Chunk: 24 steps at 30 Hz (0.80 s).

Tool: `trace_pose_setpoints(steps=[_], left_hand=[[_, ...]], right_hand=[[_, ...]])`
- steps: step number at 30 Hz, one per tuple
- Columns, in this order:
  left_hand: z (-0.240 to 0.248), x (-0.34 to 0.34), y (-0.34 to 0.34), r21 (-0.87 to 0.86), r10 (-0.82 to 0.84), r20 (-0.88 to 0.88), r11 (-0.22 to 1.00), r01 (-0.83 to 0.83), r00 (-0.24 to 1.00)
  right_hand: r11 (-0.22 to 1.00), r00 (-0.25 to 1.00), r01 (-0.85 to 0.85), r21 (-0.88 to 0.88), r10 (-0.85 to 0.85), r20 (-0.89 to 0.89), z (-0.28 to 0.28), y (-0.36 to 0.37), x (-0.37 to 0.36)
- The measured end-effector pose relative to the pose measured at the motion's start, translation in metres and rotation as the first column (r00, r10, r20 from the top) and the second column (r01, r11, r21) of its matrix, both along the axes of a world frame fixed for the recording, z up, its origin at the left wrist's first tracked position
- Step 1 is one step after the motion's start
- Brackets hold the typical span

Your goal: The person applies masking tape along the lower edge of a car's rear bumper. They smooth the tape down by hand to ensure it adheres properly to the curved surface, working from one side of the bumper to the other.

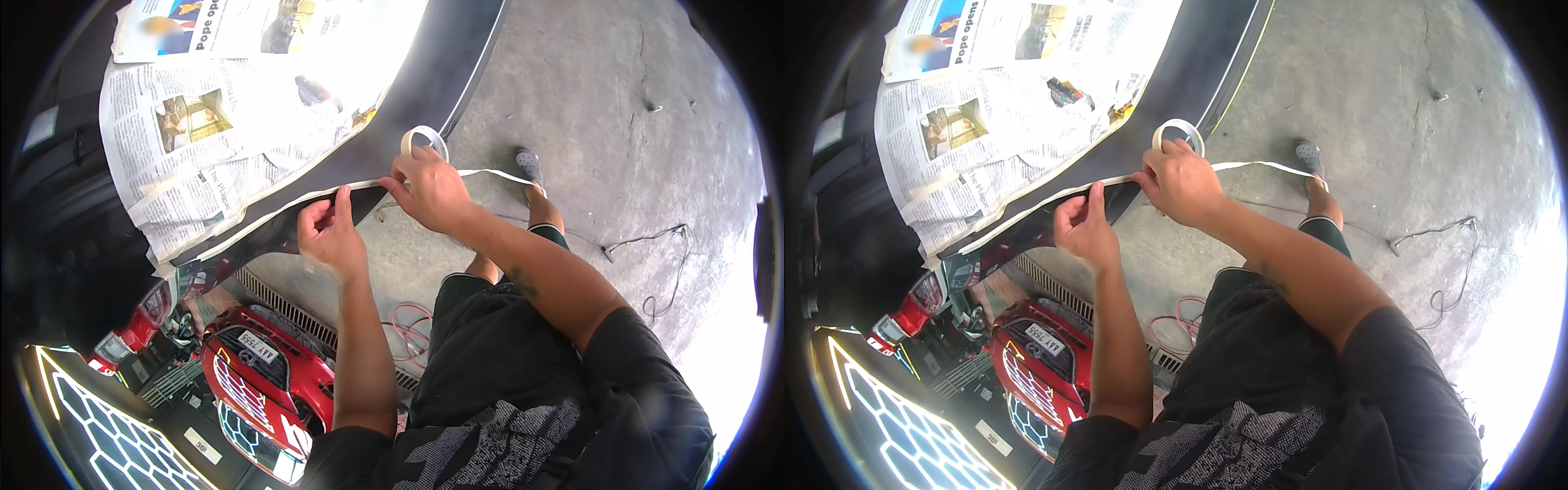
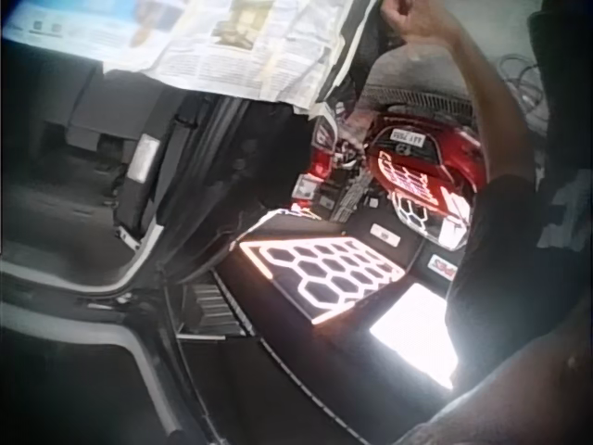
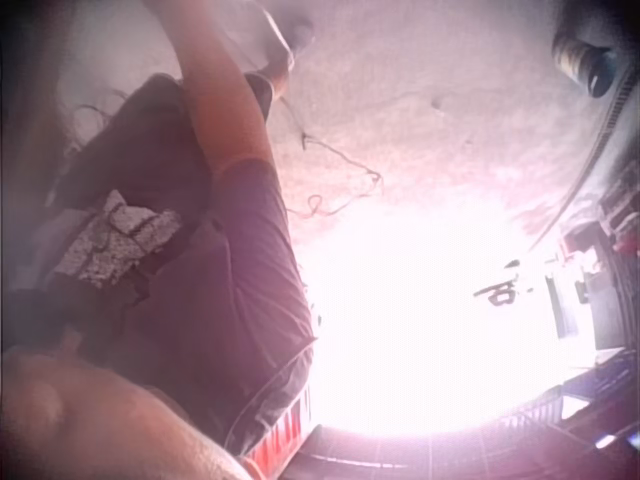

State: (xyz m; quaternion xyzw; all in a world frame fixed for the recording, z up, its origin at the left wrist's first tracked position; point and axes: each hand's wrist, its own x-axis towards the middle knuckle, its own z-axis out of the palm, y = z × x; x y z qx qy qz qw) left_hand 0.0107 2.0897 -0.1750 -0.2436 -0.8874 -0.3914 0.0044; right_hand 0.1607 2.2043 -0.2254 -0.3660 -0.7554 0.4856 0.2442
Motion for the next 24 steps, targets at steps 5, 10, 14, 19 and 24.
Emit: trace_pose_setpoints(steps=[5,10,14,19,24], left_hand=[[-0.006,0.002,-0.003,-0.006,-0.010,-0.090,1.000,0.010,0.996],[-0.005,0.009,-0.006,-0.070,-0.177,-0.232,0.984,0.165,0.956],[-0.004,0.012,-0.001,-0.121,-0.132,-0.138,0.986,0.115,0.982],[0.009,0.027,0.013,-0.137,-0.011,0.026,0.990,0.014,1.000],[-0.004,0.019,0.003,-0.102,-0.097,-0.034,0.990,0.093,0.995]], right_hand=[[1.000,1.000,0.006,-0.005,-0.006,-0.006,0.003,-0.001,0.001],[1.000,1.000,0.012,0.017,-0.012,0.004,0.000,-0.004,0.001],[0.992,1.000,0.008,0.124,-0.012,0.028,-0.005,-0.005,0.000],[0.963,0.999,0.016,0.270,-0.029,0.044,-0.015,-0.006,-0.003],[0.990,0.997,-0.027,0.136,0.036,-0.062,-0.031,0.001,0.022]])
